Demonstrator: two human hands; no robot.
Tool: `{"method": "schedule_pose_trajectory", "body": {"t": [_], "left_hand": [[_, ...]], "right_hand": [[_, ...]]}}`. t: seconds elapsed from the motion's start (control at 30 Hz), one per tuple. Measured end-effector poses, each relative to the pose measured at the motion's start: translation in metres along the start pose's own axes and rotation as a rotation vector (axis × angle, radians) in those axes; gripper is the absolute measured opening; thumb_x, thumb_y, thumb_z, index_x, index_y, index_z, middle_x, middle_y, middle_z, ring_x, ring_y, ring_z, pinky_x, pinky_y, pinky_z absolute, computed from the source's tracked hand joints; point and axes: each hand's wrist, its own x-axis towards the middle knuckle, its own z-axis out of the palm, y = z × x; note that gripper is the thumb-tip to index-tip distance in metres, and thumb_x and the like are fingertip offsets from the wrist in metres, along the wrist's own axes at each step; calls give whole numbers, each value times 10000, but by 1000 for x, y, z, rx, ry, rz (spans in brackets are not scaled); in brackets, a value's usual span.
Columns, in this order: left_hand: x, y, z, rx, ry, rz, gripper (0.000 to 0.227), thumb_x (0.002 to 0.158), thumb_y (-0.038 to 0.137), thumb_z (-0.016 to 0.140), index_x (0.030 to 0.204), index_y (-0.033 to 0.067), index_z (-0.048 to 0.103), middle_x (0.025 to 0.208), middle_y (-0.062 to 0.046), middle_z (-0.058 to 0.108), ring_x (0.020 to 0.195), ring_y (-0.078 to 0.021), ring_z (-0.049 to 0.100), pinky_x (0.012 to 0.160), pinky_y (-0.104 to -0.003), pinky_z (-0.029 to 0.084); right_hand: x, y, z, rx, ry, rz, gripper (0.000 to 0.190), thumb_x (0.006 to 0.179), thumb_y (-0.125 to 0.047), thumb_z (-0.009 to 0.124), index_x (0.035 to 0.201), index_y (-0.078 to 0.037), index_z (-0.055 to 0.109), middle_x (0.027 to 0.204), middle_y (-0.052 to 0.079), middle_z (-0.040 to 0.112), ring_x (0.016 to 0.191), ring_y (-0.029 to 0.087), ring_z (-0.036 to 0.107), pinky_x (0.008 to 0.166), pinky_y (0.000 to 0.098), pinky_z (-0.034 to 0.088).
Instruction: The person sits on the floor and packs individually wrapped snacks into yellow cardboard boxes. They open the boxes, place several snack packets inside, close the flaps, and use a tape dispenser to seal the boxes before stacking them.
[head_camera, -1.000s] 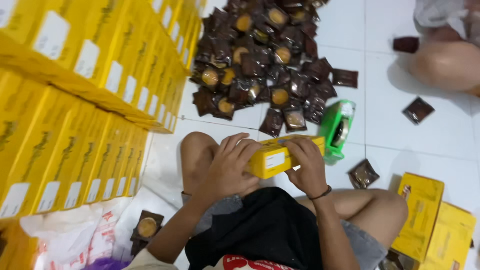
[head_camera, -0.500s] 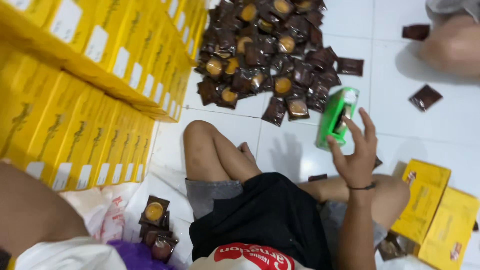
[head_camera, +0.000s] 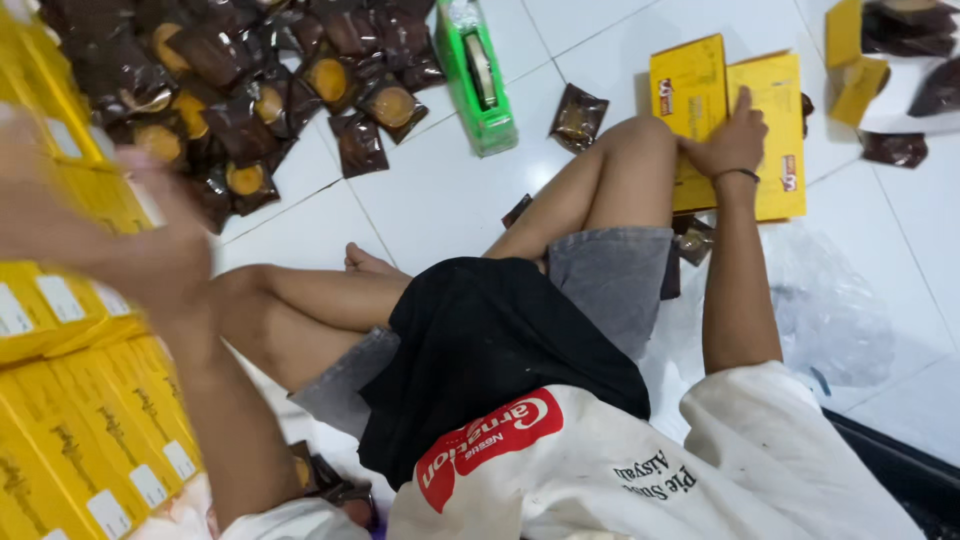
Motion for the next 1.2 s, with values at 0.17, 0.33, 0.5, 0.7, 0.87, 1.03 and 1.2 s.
{"method": "schedule_pose_trajectory", "body": {"t": [0.17,0.33,0.5,0.7,0.87,1.03,1.2], "left_hand": [[-88,109,63,-503,-612,-96,255,994,175,735,1246,143,706,1609,-96,418,1556,-371,300,1189,-609,236],[-144,159,72,-812,-713,-251,184,955,169,729,1139,177,722,1374,-40,631,1388,-287,503,1106,-492,200],[-150,192,80,-1093,-781,-659,352,978,148,698,1328,154,658,1273,-23,718,1233,-217,663,1041,-368,450],[-124,186,87,-1615,-626,-1031,1030,943,176,659,1605,-19,-105,1549,-331,271,1454,-492,317,1187,-677,249],[-144,126,68,-1451,-531,-877,1108,878,90,724,1608,87,-109,1531,-346,241,1459,-543,277,1196,-689,244],[-144,98,62,-1519,-623,-907,1159,782,-6,681,1604,149,-122,1488,-212,324,1439,-410,356,1238,-584,281],[-217,1,70,-2000,-598,-1609,1056,764,394,645,1639,46,167,1501,-171,382,1368,-394,432,1244,-534,268]], "right_hand": [[27,-6,5,-21,-98,69,853,655,-512,958,1205,-73,477,1181,167,507,1037,316,574,776,470,544],[5,1,1,241,27,-140,903,769,-278,1002,1377,-143,349,1123,303,590,1053,541,640,915,566,503],[-103,-131,-61,286,476,-541,779,874,49,892,1494,-11,425,1278,365,621,1182,583,608,994,645,492],[-207,-226,-7,579,94,-760,954,857,-121,920,1583,40,323,1504,310,485,1378,504,506,1127,608,444],[-233,-256,15,642,-145,-855,951,911,-232,835,1583,92,246,1444,387,495,1291,555,555,1061,654,487],[-243,-271,5,758,-381,-784,928,902,-142,813,1607,13,229,1449,329,496,1177,490,653,907,578,580],[-167,-222,72,1352,-566,-712,681,1021,-34,640,1606,-49,292,1389,229,558,1124,309,657,873,501,612]]}}
